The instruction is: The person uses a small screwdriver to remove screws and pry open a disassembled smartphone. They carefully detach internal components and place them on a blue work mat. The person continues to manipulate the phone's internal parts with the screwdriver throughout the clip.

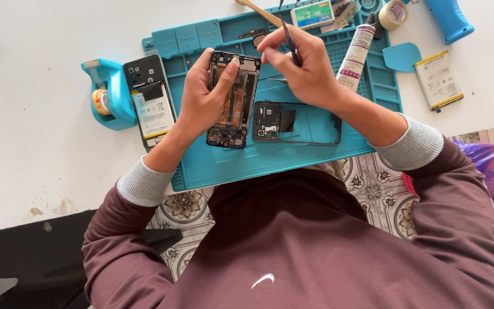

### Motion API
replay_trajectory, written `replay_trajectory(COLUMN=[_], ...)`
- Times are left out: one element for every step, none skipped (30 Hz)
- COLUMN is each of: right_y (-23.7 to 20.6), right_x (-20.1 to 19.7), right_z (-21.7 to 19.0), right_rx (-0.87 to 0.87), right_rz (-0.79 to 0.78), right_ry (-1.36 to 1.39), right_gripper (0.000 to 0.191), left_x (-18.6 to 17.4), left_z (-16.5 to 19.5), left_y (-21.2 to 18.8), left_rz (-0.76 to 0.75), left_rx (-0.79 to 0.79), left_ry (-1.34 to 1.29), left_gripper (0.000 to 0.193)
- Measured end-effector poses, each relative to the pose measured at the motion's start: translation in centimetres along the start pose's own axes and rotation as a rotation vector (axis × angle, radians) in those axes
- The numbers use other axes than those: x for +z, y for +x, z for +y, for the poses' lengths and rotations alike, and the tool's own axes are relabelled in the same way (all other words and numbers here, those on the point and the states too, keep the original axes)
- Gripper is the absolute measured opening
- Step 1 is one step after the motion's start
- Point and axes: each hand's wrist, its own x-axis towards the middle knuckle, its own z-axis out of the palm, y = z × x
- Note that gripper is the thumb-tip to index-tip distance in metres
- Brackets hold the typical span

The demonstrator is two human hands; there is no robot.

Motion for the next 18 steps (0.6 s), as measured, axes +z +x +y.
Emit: replay_trajectory(right_y=[-0.01,-0.03,-0.05,-0.07,-0.11,-0.15,-0.16,-0.14,-0.11,-0.05,-0.02,-0.01,0.00,0.01,-0.01,0.00,0.01,0.00], right_x=[-0.04,-0.04,-0.02,-0.04,-0.05,-0.04,-0.07,-0.12,-0.12,-0.09,-0.06,-0.04,0.00,0.03,0.06,0.12,0.20,0.29], right_z=[0.07,0.13,0.18,0.21,0.22,0.21,0.20,0.18,0.16,0.13,0.09,0.03,-0.04,-0.13,-0.23,-0.35,-0.47,-0.60], right_rx=[-0.046,-0.091,-0.068,-0.045,-0.022,-0.005,0.010,0.024,0.018,0.011,0.006,0.036,0.066,0.097,0.112,0.125,0.138,0.138], right_rz=[-0.022,-0.046,-0.053,-0.059,-0.063,-0.064,-0.064,-0.066,-0.071,-0.077,-0.082,-0.087,-0.091,-0.096,-0.102,-0.110,-0.119,-0.123], right_ry=[0.018,0.037,0.033,0.029,0.026,0.015,0.003,-0.010,-0.027,-0.044,-0.060,-0.082,-0.105,-0.129,-0.110,-0.091,-0.072,-0.067], right_gripper=[0.012,0.015,0.016,0.017,0.019,0.019,0.019,0.019,0.019,0.019,0.019,0.018,0.018,0.018,0.018,0.018,0.019,0.019], left_x=[-0.09,-0.15,-0.19,-0.17,-0.18,-0.21,-0.21,-0.18,-0.15,-0.14,-0.15,-0.14,-0.12,-0.11,-0.16,-0.25,-0.34,-0.42], left_z=[0.09,0.17,0.23,0.27,0.31,0.35,0.36,0.38,0.37,0.38,0.38,0.36,0.32,0.29,0.25,0.24,0.22,0.19], left_y=[-0.04,-0.09,-0.09,-0.06,-0.03,-0.03,0.01,0.07,0.08,0.07,0.06,0.07,0.12,0.16,0.18,0.17,0.14,0.08], left_rz=[0.006,0.007,0.006,0.004,0.004,0.002,0.001,0.003,0.005,0.009,0.008,0.006,0.002,-0.008,-0.017,-0.024,-0.031,-0.039], left_rx=[-0.007,-0.018,-0.029,-0.041,-0.046,-0.052,-0.057,-0.057,-0.058,-0.059,-0.062,-0.065,-0.067,-0.064,-0.061,-0.056,-0.045,-0.034], left_ry=[0.009,-0.022,-0.052,-0.083,-0.080,-0.076,-0.073,-0.074,-0.074,-0.074,-0.087,-0.101,-0.114,-0.116,-0.117,-0.117,-0.097,-0.077], left_gripper=[0.017,0.017,0.016,0.016,0.016,0.016,0.016,0.016,0.016,0.016,0.015,0.015,0.015,0.015,0.016,0.017,0.017,0.017])
